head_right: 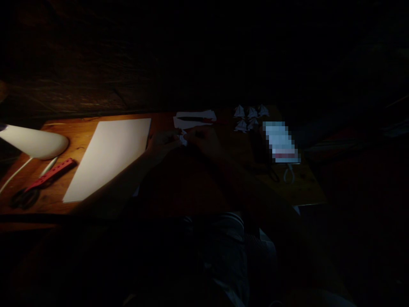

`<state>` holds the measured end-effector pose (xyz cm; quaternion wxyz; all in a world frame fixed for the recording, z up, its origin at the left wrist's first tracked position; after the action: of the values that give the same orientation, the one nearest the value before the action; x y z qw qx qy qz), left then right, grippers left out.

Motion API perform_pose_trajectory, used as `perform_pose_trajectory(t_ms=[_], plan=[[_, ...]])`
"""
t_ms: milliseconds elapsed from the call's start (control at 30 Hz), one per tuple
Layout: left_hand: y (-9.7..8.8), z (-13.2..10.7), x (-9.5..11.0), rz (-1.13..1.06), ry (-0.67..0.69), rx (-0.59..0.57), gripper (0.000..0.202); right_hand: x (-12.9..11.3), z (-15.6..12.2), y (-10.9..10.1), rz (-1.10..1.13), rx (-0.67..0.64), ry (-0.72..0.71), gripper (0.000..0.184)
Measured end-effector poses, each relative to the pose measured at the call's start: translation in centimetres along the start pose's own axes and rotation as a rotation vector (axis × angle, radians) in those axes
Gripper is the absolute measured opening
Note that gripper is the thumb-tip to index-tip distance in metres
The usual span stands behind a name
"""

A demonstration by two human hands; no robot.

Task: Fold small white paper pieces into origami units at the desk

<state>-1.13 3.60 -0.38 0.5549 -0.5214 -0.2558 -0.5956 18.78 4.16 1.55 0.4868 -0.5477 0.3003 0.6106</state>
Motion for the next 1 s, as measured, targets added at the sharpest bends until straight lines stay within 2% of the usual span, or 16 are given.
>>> perform_pose_trajectory(t_ms=[133, 333, 433, 567, 700, 900, 1000], plan=[[0.3, -0.1, 0.8, -0.048, -0.017, 0.002, 0.026, 0.0, 0.1, -0.4, 0.029, 0.025, 0.005, 0.043], [0.5, -0.3, 1.7, -0.088, -0.072, 0.000, 0.024, -0.2, 0.0, -0.7, 0.051, 0.064, 0.000, 0.039], [0.3, -0.2, 1.4, -0.033, -0.071, 0.008, 0.016, -0.4, 0.0, -0.6, 0.038, 0.033, 0.002, 0.044], [0.2, -0.1, 0.9, -0.007, -0.048, 0.000, 0.016, -0.5, 0.0, -0.2, 0.035, 0.022, -0.021, 0.049], [0.1, -0.1, 0.7, -0.060, -0.022, 0.016, 0.020, -0.4, -0.1, 0.2, 0.041, 0.017, -0.014, 0.051], [0.2, -0.2, 0.6, -0.123, -0.091, 0.037, 0.022, -0.2, -0.2, 0.2, 0.008, 0.009, -0.018, 0.048], [0.3, -0.2, 0.4, -0.147, -0.076, 0.057, 0.025, -0.2, -0.1, -0.1, -0.010, 0.017, -0.046, 0.047]])
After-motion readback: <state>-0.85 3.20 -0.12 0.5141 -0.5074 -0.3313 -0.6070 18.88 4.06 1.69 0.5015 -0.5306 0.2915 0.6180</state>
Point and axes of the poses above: each hand's wrist, its own z-axis towards the middle knuckle, its own y-axis out of the palm, x = y × z, the point moved 2 cm from there along z, towards the middle knuckle, and after that the axes turned 4 degrees about -x, right-handed, at the moved point
